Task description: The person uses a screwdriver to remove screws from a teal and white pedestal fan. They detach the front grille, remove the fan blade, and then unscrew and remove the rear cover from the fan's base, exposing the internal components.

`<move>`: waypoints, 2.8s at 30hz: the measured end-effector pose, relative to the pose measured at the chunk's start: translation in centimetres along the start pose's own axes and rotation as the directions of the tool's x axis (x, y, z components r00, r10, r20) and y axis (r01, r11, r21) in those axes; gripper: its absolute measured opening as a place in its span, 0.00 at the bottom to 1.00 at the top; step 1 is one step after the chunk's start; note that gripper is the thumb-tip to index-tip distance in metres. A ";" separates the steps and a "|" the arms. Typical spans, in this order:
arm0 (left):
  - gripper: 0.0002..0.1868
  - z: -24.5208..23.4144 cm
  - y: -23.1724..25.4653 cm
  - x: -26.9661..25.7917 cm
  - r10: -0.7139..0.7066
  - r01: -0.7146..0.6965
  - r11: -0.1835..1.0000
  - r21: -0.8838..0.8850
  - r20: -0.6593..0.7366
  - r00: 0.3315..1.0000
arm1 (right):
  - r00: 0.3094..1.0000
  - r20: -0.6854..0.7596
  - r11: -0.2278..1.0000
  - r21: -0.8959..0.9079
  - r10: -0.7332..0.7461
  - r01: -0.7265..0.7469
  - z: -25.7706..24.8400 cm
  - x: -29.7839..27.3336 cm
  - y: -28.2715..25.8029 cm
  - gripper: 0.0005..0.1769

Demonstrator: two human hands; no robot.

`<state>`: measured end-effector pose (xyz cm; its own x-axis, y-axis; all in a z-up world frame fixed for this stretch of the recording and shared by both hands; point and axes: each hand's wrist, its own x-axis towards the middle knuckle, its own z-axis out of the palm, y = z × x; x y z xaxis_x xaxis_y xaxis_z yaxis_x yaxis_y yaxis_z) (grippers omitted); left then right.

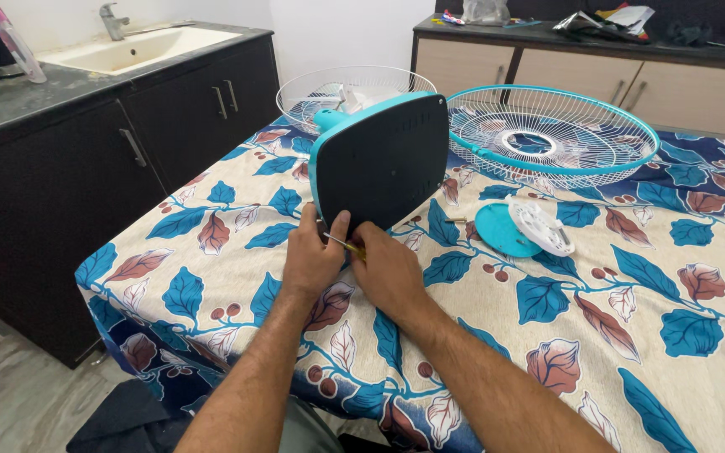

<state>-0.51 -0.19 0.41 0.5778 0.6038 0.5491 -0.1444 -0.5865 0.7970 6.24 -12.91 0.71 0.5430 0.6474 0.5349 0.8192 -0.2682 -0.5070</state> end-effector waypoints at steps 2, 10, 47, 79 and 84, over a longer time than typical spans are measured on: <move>0.20 0.1 0.0 0.1 -0.019 0.019 1.000 0.012 0.000 1.000 | 1.000 -0.011 0.999 0.028 -0.026 0.027 -0.3 -0.1 -0.1 0.13; 0.22 -0.1 0.2 0.0 0.017 -0.012 0.987 0.158 -0.029 0.999 | 0.999 -0.028 0.999 0.023 -0.037 0.037 -2.3 0.1 -0.2 0.15; 0.30 9.6 12.9 16.3 -0.135 -0.491 0.558 0.669 0.657 0.742 | 0.967 -0.059 0.963 0.124 0.247 -0.238 -15.6 8.1 11.7 0.19; 0.30 8.9 13.6 15.9 -0.160 -0.478 0.571 0.667 0.662 0.733 | 0.959 -0.034 0.956 0.090 0.283 -0.279 -14.5 8.1 12.2 0.19; 0.30 8.8 14.1 15.9 -0.205 -0.466 0.553 0.691 0.655 0.728 | 0.963 -0.064 0.957 0.147 0.261 -0.250 -14.7 8.0 12.4 0.18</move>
<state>13.70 -3.64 18.13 0.9759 0.2061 0.0717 0.2058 -0.9785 0.0112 23.46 -21.51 8.66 0.7485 0.5083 0.4259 0.6215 -0.3138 -0.7178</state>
